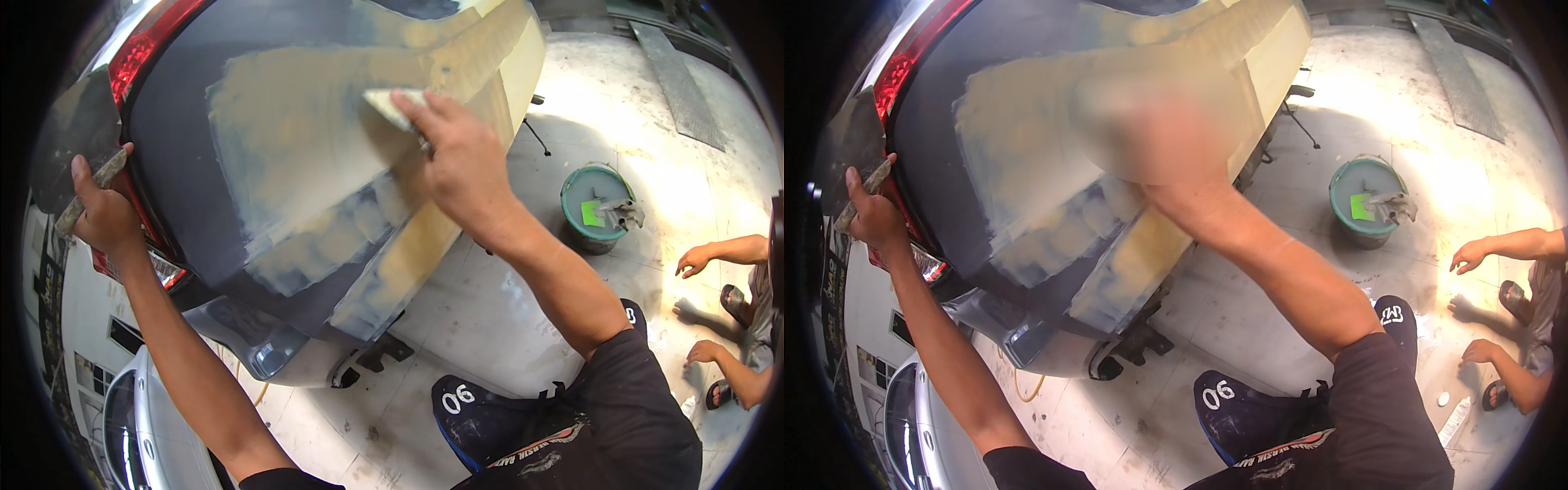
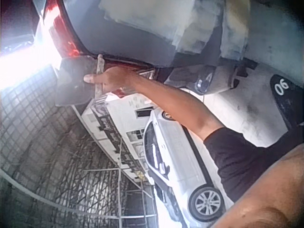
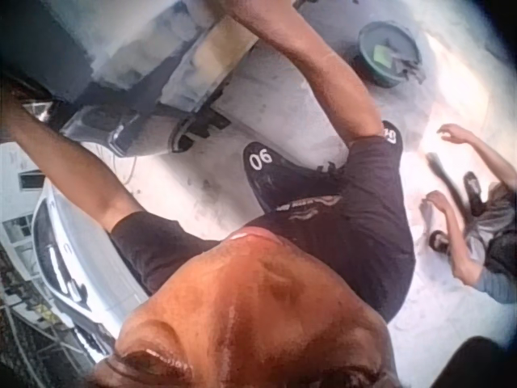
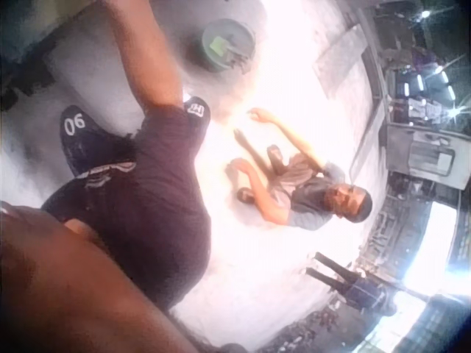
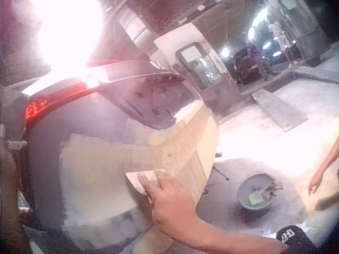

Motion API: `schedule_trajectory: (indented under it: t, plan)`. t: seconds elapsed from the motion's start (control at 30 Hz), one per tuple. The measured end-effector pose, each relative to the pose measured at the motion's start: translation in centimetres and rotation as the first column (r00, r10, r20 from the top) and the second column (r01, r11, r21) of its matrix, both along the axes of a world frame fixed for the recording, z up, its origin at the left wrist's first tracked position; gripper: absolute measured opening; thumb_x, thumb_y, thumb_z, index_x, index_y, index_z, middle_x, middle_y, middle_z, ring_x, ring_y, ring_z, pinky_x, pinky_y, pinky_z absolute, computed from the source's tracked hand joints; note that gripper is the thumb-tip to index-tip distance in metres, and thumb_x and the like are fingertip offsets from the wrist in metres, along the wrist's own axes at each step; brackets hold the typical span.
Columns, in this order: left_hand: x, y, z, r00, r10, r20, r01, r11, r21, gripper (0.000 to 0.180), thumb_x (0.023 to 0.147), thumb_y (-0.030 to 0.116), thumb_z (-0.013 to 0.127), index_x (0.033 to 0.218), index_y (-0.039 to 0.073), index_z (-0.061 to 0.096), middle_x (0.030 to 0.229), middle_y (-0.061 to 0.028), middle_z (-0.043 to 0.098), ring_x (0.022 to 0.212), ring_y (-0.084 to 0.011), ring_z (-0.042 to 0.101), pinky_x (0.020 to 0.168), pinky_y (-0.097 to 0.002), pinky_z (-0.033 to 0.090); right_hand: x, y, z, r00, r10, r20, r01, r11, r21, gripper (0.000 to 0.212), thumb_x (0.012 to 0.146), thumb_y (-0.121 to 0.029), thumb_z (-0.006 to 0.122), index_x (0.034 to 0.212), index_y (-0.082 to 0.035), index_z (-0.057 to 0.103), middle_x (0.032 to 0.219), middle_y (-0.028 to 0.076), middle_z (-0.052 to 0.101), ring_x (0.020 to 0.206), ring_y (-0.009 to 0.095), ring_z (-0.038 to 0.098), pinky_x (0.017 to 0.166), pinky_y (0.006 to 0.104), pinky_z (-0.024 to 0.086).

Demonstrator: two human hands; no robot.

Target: The person sands down filler on a car bumper using a sanding block, cleans the surface with a cloth, and then applies fresh body putty using a metal spreader.

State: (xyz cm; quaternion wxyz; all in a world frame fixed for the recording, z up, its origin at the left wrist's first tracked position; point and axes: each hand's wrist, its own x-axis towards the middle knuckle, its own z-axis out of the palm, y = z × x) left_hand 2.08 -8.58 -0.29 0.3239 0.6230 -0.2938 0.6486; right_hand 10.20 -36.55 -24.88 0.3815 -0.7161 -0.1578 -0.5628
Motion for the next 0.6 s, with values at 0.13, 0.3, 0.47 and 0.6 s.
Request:
schedule_trajectory:
  t: [0.13,0.3,0.47,0.6]
  plan:
    - [0.1,-1.0,0.1,0.996,-0.058,0.065,0.058,0.998,-0.003,0.027,0.095,0.01,0.057,0.098,-0.016,0.06,0.1,-0.0225,0.065,0.078,-0.0294,0.07,0.074,-0.0391,0.064,1.0,-2.7,3.3,0.986,0.073,-0.153,-0.075,0.997,-0.005,0.048,0.083,-0.004,0.05,0.129,-0.014,0.06,0.119,0.023,0.061,0.111,0.034,0.06,0.081,0.0445,0.047]
    - [0.2,0.2,0.2,0.978,0.187,0.091,-0.194,0.978,0.08,0.03,0.095,0.016,0.058,0.092,-0.013,0.065,0.088,-0.016,0.071,0.072,-0.0178,0.068,0.07,-0.0282,0.058,2.1,-0.7,2.9,0.995,-0.076,-0.065,0.075,0.997,-0.021,0.047,0.083,-0.005,0.051,0.128,-0.015,0.061,0.118,0.023,0.061,0.111,0.035,0.059,0.078,0.0438,0.047]
    - [-0.3,4.1,2.0,0.957,0.289,0.007,-0.286,0.942,0.175,0.021,0.092,0.009,0.062,0.112,0.001,0.064,0.098,-0.0053,0.074,0.08,-0.0158,0.072,0.071,-0.0257,0.055,0.9,1.1,0.8,0.993,-0.115,-0.003,0.115,0.991,-0.071,0.048,0.082,-0.004,0.054,0.128,-0.014,0.06,0.123,0.026,0.058,0.115,0.037,0.056,0.076,0.0438,0.047]
    - [0.0,2.2,0.9,0.962,0.269,0.052,-0.273,0.957,0.094,0.02,0.093,0.012,0.061,0.106,-0.004,0.065,0.092,-0.0084,0.073,0.076,-0.0151,0.071,0.07,-0.0258,0.056,-1.0,1.1,-0.7,0.993,-0.102,-0.055,0.092,0.983,-0.161,0.049,0.079,-0.002,0.056,0.127,-0.014,0.06,0.126,0.027,0.056,0.117,0.038,0.055,0.077,0.0425,0.045]
